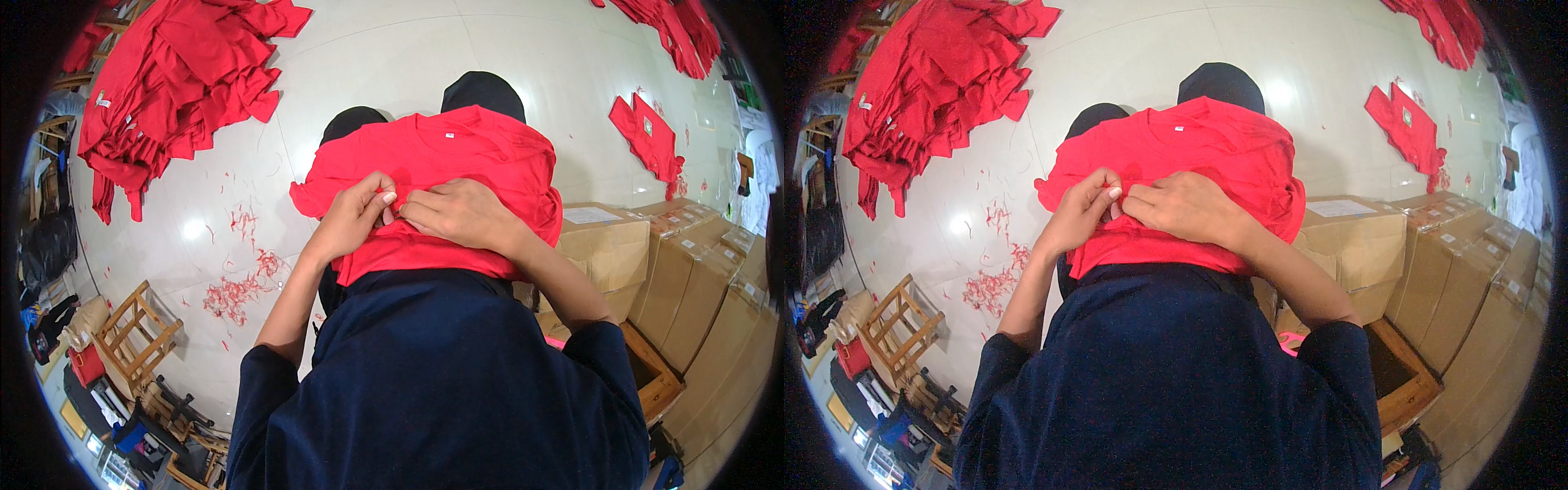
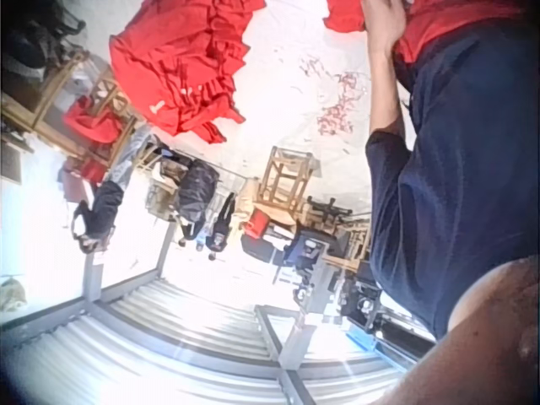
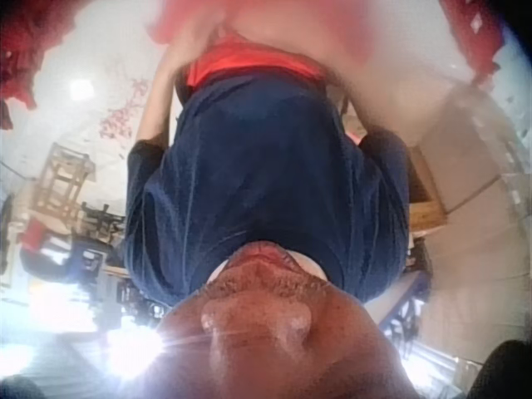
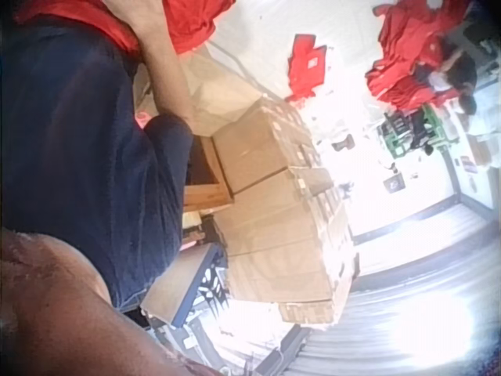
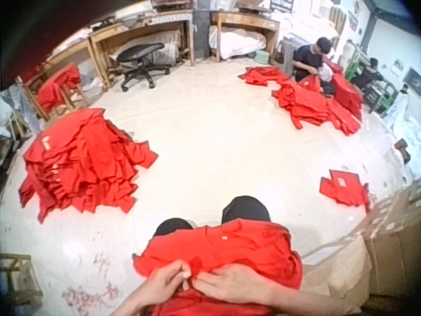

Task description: The person sits on the floor and uses small scissors to trim loose threads and tags from a red garment held on their lap. The person repeatedly snips small fibers and discards them onto the floor.

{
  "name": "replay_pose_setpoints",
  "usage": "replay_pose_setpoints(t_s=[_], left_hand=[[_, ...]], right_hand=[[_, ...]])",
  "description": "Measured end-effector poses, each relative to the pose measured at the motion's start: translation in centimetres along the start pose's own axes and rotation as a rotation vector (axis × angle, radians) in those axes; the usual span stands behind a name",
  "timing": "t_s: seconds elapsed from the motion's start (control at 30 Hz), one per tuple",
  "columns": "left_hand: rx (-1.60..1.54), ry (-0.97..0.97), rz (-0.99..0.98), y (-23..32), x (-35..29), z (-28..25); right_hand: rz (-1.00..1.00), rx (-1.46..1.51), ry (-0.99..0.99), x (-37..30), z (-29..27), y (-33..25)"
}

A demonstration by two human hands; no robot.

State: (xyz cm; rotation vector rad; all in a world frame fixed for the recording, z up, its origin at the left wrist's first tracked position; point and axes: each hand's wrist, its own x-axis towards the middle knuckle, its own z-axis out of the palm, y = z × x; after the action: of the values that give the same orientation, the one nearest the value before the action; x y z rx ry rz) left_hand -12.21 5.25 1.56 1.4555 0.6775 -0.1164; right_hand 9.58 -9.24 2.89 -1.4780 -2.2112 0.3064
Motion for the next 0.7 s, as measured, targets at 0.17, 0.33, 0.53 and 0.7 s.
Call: replay_pose_setpoints(t_s=[0.17,0.33,0.53,0.7], left_hand=[[-0.091,-0.019,-0.027,-0.03,0.56,-0.11],[-0.1,-0.035,-0.04,-0.34,0.63,-0.13],[-0.06,-0.022,-0.054,-0.51,0.6,0.11],[-0.054,-0.024,-0.056,-0.4,0.57,0.11]], right_hand=[[-0.044,-0.037,0.028,0.19,-0.36,-0.51],[-0.082,-0.106,0.068,-0.15,0.09,-0.72],[-0.1,-0.138,0.088,-0.5,0.43,-0.95],[-0.121,-0.159,0.091,-0.49,0.34,-1.02]])
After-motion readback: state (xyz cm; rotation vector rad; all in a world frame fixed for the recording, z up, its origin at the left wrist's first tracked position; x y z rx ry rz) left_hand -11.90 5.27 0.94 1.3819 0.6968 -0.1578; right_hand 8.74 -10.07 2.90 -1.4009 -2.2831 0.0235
